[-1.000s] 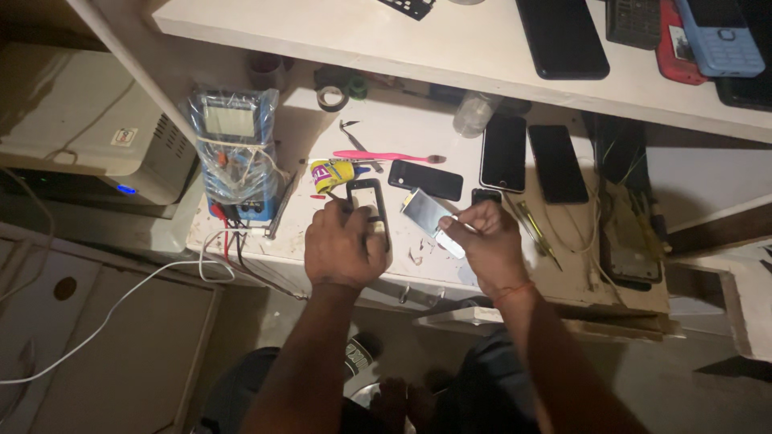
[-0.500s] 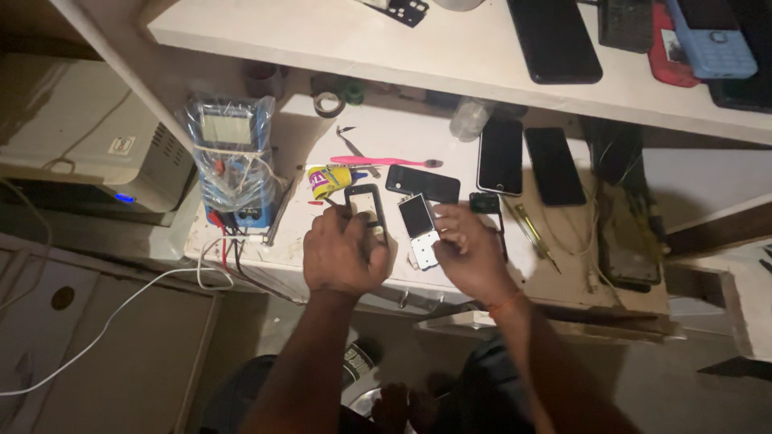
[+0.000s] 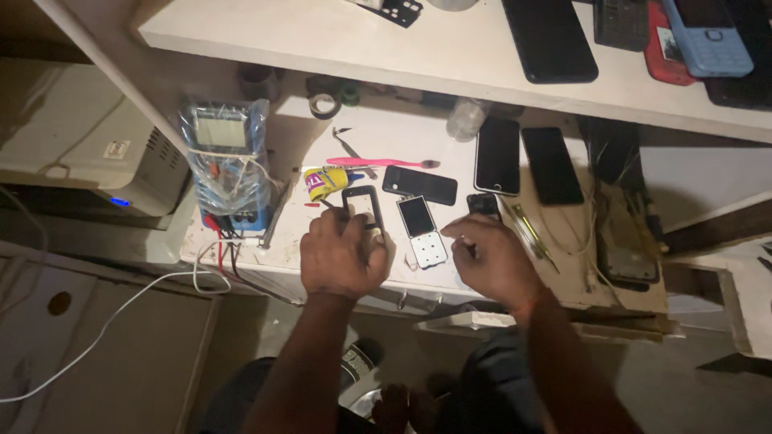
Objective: The person handles a smartphone at a cluttered repair workbench, turning it over and prying at its back cover by hand. They then work on a smaller feature phone, separating its parts and using a small hand tool on the opened device.
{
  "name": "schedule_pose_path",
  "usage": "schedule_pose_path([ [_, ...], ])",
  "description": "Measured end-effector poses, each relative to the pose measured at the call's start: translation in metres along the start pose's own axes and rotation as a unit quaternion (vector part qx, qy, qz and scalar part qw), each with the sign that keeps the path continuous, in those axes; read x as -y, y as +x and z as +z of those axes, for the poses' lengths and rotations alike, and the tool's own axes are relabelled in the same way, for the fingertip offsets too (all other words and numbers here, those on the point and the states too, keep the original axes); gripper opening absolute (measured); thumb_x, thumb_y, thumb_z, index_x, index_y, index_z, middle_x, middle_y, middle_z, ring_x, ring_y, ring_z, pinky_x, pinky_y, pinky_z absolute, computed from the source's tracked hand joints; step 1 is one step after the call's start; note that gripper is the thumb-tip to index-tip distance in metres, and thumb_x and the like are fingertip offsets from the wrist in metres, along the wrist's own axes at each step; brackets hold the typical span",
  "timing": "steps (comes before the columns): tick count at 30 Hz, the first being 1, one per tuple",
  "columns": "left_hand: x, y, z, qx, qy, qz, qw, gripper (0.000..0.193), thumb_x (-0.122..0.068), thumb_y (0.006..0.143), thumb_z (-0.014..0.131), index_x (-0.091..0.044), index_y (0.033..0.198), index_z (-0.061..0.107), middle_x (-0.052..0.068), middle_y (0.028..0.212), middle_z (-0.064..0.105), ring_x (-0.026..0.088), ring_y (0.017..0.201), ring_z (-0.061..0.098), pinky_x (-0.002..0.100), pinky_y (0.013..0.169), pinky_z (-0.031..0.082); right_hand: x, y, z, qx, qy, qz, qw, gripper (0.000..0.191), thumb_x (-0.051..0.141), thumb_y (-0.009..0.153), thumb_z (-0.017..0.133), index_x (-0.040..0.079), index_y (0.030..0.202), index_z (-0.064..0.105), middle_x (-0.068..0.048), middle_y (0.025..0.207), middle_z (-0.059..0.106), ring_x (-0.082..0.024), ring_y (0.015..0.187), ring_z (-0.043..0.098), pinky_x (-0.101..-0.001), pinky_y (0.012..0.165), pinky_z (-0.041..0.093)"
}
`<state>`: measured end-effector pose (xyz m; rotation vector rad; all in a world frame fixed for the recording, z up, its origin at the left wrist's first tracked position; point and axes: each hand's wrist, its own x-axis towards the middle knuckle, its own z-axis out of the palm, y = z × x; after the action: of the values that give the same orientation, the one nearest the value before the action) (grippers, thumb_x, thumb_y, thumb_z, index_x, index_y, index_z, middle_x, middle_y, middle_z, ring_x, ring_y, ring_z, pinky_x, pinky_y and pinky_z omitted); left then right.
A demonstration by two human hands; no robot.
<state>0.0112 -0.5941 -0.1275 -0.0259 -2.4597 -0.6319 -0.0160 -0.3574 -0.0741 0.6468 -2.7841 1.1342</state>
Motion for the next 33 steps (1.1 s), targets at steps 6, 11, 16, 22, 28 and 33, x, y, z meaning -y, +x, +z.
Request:
schedule_pose_path([
  [6, -0.006, 0.001, -0.005, 0.004, 0.020, -0.001, 1.000, 0.047, -0.039, 0.070, 0.069, -0.012, 0.108, 0.075, 0.016, 0.114, 0.062, 0.036, 0.105, 0.060, 0.050, 0.082, 0.048, 0.005, -0.003, -0.006, -0.019, -0.067, -0.090, 0.994, 0.020, 0.005, 0.081, 0.072, 0.009, 0.100, 0.077, -0.009, 0.096, 0.073, -0.031, 0.092, 0.067, -0.0412, 0.082, 0.054],
  [11, -0.012, -0.001, -0.011, 0.028, -0.029, -0.029, 0.999, 0.049, -0.045, 0.078, 0.072, -0.010, 0.112, 0.072, 0.016, 0.114, 0.061, 0.036, 0.105, 0.059, 0.051, 0.086, 0.048, 0.001, -0.002, -0.011, 0.001, -0.072, -0.108, 0.992, 0.024, 0.003, 0.079, 0.069, 0.009, 0.101, 0.077, -0.009, 0.098, 0.073, -0.032, 0.093, 0.067, -0.0425, 0.083, 0.053],
  [16, -0.024, 0.000, -0.023, 0.005, -0.039, 0.094, 0.995, 0.062, -0.049, 0.076, 0.076, -0.008, 0.121, 0.069, 0.023, 0.124, 0.059, 0.041, 0.117, 0.057, 0.064, 0.099, 0.036, -0.005, -0.007, -0.018, 0.005, -0.033, -0.044, 0.998, 0.022, 0.009, 0.081, 0.071, 0.013, 0.102, 0.077, -0.007, 0.099, 0.074, -0.029, 0.086, 0.070, -0.0405, 0.079, 0.054],
  [22, -0.030, 0.008, -0.001, 0.018, -0.041, 0.167, 0.985, 0.069, -0.058, 0.079, 0.073, -0.007, 0.125, 0.069, 0.024, 0.131, 0.058, 0.042, 0.128, 0.054, 0.069, 0.109, 0.030, -0.018, 0.011, -0.002, -0.027, -0.061, -0.103, 0.992, 0.019, 0.014, 0.078, 0.078, 0.012, 0.097, 0.075, -0.006, 0.095, 0.074, -0.029, 0.091, 0.070, -0.0427, 0.083, 0.051],
  [28, -0.018, 0.007, 0.010, 0.054, -0.031, 0.176, 0.982, 0.072, -0.058, 0.080, 0.073, -0.004, 0.128, 0.068, 0.024, 0.133, 0.062, 0.040, 0.129, 0.055, 0.068, 0.106, 0.032, -0.019, 0.017, 0.008, -0.011, -0.087, -0.081, 0.993, 0.019, 0.015, 0.078, 0.078, 0.013, 0.097, 0.076, -0.006, 0.096, 0.074, -0.029, 0.092, 0.070, -0.0436, 0.084, 0.051],
  [33, -0.019, 0.002, 0.014, 0.075, -0.015, 0.145, 0.986, 0.075, -0.060, 0.079, 0.071, -0.006, 0.132, 0.068, 0.022, 0.139, 0.061, 0.039, 0.133, 0.054, 0.071, 0.108, 0.030, -0.007, 0.018, 0.009, -0.005, -0.121, -0.055, 0.991, 0.019, 0.015, 0.076, 0.075, 0.011, 0.094, 0.076, -0.008, 0.094, 0.073, -0.032, 0.092, 0.069, -0.0460, 0.083, 0.052],
])
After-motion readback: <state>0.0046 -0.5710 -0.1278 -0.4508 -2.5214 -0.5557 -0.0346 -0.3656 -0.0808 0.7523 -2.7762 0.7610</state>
